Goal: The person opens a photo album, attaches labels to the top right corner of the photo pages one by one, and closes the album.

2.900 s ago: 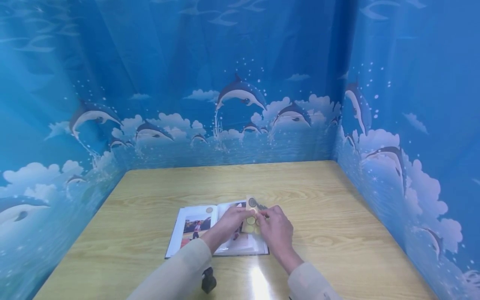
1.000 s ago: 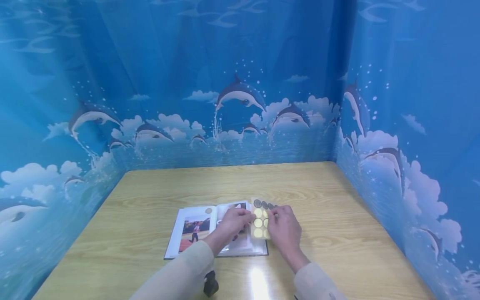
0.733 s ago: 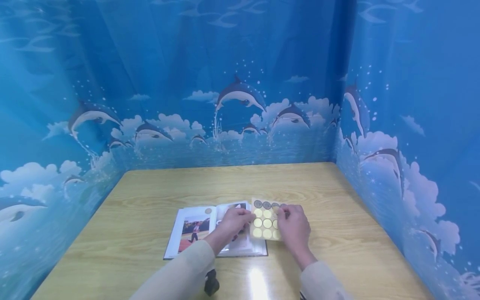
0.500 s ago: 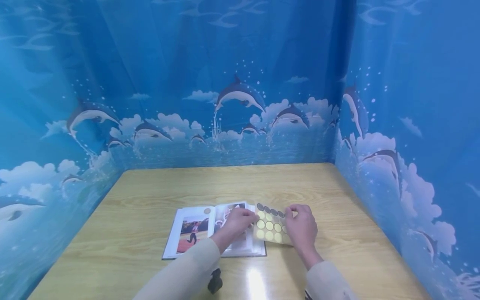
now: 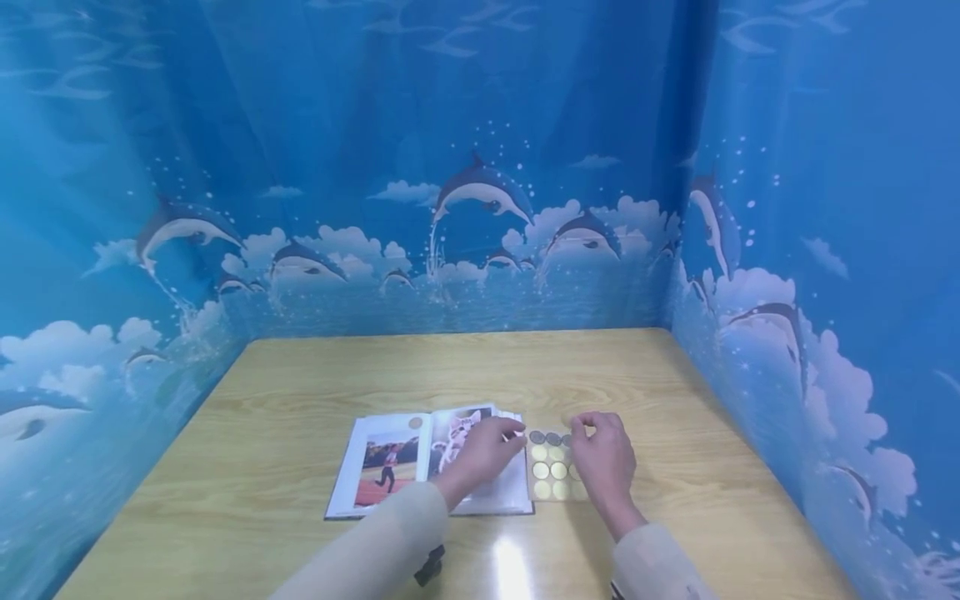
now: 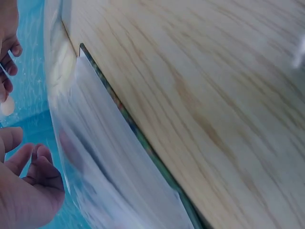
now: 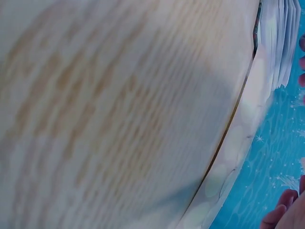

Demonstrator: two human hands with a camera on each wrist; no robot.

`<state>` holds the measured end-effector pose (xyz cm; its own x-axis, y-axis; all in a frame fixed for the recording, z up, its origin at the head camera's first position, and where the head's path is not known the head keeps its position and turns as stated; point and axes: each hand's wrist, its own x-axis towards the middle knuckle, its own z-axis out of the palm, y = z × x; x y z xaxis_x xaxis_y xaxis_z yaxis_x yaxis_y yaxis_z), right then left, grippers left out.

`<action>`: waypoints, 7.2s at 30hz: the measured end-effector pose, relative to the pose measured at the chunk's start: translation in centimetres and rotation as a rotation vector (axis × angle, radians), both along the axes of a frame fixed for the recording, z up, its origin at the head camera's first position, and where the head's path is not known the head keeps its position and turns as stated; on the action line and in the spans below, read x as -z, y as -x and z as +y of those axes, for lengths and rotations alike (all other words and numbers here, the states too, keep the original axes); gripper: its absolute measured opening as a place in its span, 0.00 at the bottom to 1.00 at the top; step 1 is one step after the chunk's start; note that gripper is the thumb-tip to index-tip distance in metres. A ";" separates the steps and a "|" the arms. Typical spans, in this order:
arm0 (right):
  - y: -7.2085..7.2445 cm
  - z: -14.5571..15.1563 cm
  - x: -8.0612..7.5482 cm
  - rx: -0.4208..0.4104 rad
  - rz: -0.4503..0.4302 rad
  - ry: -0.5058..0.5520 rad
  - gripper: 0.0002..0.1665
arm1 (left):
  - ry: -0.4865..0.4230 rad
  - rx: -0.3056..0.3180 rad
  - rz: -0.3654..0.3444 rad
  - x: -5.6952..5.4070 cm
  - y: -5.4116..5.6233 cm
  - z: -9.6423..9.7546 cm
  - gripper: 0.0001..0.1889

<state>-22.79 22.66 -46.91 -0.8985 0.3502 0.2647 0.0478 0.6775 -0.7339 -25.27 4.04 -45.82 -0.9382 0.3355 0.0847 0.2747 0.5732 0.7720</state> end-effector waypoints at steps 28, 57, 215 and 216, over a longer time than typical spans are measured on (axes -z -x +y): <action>3.1 -3.2 1.3 -0.195 -0.023 -0.154 0.12 | 0.497 -0.011 0.264 2.0 -4.8 -9.8 0.25; 6.9 -8.1 1.0 -0.292 -0.058 -0.351 0.15 | 0.583 -0.009 0.225 3.0 -5.3 -9.2 0.27; 1.0 -7.9 2.6 -0.507 -0.111 -0.679 0.35 | 0.610 0.005 0.232 2.6 -5.3 -9.5 0.30; 0.8 -8.0 2.6 -0.508 -0.109 -0.671 0.34 | 0.612 0.004 0.233 2.6 -5.3 -9.5 0.30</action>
